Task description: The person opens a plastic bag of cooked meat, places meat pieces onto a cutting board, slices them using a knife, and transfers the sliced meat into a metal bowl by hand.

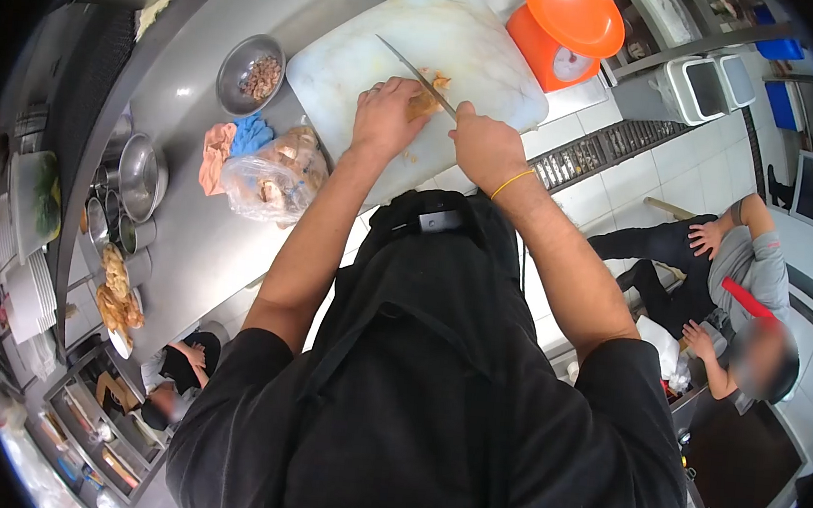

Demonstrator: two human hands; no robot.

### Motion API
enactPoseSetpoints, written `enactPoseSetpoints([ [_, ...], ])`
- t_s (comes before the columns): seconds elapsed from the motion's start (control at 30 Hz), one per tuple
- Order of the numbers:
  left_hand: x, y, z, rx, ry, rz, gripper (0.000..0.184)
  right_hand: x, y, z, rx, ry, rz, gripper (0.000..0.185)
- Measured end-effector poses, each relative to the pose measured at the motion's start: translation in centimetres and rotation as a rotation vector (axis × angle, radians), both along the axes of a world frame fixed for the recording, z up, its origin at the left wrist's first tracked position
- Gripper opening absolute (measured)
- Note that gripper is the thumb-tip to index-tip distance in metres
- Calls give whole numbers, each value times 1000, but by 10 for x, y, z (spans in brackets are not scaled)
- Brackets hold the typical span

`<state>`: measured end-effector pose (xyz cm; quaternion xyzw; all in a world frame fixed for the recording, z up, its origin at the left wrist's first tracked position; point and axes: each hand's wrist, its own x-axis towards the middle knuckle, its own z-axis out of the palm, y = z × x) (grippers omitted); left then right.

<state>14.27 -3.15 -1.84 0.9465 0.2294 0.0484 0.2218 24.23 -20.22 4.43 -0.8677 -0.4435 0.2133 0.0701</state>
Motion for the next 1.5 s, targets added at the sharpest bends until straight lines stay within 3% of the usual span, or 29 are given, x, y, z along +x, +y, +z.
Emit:
enactPoseSetpoints([
  [0.27, 1, 4, -5, -24, -19, -34, 47, 5, 16, -45, 47, 70, -58, 29],
  [0.57, -3, 6, 2, -17, 6, -20, 52, -7, 11, 20, -77, 83, -21, 30],
  [0.77, -2, 16, -7, -49, -17, -114, 52, -4, 26, -45, 29, 96, -70, 31],
  [1.03, -3, 14, -3, -103, 31, -52, 58, -12, 5, 16, -59, 111, -9, 32],
  [1.27, -3, 25, -14, -87, 11, -141, 58, -24, 19, -46, 29, 117, -109, 34],
  [1.5, -11, 17, -5, -118, -29, -71, 59, 0, 39, -16, -3, 59, -7, 33],
])
